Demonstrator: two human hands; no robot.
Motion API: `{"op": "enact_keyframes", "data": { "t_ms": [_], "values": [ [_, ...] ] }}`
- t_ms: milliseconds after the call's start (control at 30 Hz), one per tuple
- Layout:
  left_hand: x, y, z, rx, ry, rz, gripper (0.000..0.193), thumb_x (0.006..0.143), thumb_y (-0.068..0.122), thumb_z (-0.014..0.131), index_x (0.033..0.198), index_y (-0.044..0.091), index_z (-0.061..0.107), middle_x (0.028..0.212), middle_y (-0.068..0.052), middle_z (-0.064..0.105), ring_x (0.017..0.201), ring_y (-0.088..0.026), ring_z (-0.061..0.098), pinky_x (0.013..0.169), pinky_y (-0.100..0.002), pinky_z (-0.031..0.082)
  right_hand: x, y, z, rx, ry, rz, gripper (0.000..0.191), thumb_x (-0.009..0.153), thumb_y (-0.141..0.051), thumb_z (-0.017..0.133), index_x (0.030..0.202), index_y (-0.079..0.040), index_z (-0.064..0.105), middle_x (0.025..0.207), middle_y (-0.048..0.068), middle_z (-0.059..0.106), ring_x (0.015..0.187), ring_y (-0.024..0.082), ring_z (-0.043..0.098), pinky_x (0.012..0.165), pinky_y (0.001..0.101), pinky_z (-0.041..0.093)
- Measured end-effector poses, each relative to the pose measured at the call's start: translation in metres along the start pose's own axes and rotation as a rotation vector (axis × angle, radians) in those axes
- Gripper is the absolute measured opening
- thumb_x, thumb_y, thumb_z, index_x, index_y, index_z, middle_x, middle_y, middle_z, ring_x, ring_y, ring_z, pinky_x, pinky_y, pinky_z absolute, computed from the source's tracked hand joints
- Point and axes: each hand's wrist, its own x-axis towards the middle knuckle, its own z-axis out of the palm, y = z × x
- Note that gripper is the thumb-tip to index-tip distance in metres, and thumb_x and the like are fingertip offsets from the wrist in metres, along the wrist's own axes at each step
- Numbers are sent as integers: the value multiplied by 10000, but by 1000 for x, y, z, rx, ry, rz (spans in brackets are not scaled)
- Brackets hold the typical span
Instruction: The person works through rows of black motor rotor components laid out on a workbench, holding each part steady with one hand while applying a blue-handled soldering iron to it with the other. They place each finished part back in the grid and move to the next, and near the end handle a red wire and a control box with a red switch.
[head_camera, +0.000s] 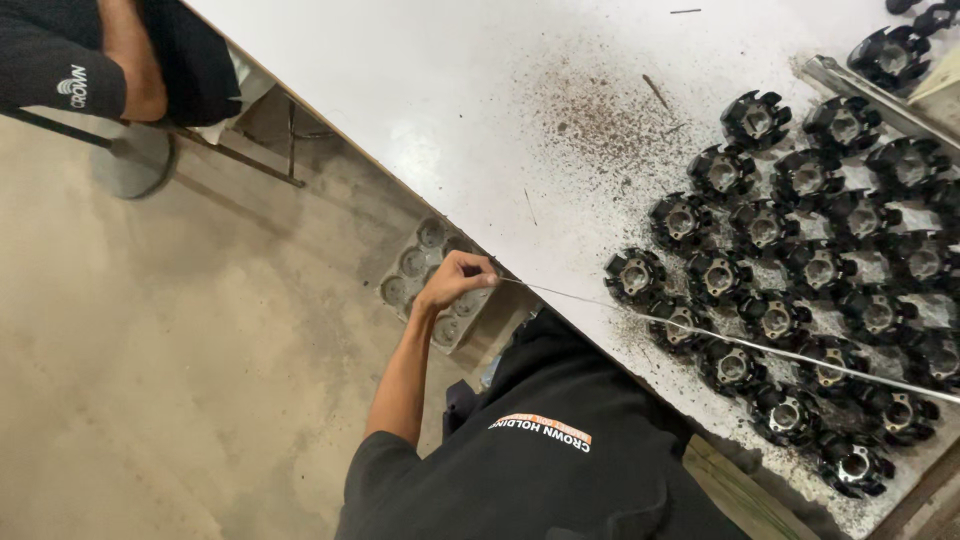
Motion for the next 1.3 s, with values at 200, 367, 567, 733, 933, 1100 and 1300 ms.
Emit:
{"op": "enact_keyframes", "data": {
  "t_ms": [200,367,567,733,933,1100,1300],
  "values": [
    [3,21,-43,109,488,108,93,876,106,765,866,14,754,779,2,693,723,-79,603,655,-239,484,-38,-12,-31,42,-28,171,286,846,-259,773,1089,-114,816,651,-54,507,549,93,419,482,278,321],
    [-30,133,-89,394,714,515,280,1035,84,772,823,-38,637,721,10,527,665,-74,436,558,-228,309,-61,-24,-42,86,-89,250,278,826,-232,777,1075,-111,805,705,-35,563,596,112,482,517,290,370],
    [-21,124,-83,742,373,-213,167,905,222,807,906,56,798,698,-24,662,598,-99,509,539,-294,397,-81,-20,-40,155,-148,263,271,803,-200,780,1058,-108,792,770,-11,630,652,135,557,559,304,429],
    [9,93,16,1195,-283,-556,262,746,352,821,895,138,835,811,-159,755,744,-322,741,682,-453,570,-57,-38,-57,176,-262,269,269,783,-173,783,1044,-105,781,824,8,687,699,155,620,594,316,478],
    [33,147,278,174,-987,132,372,1066,321,574,1287,27,627,1017,-124,760,897,-261,747,793,-383,587,-40,-49,-36,148,-677,241,232,695,-127,793,916,-61,770,764,59,726,689,240,690,582,372,530],
    [58,141,379,476,-1072,144,221,1041,162,554,1116,51,729,722,-65,734,704,-212,742,695,-359,571,-108,-38,-101,-35,-407,643,121,787,-202,807,848,-122,740,806,34,714,730,224,692,619,358,529],
    [50,95,506,321,-1293,-19,191,1035,48,520,1121,15,687,787,-72,746,762,-166,748,737,-294,576,-237,-64,-129,-48,38,1004,114,834,-69,726,941,-106,736,910,44,721,803,236,682,680,378,539]
  ]
}}
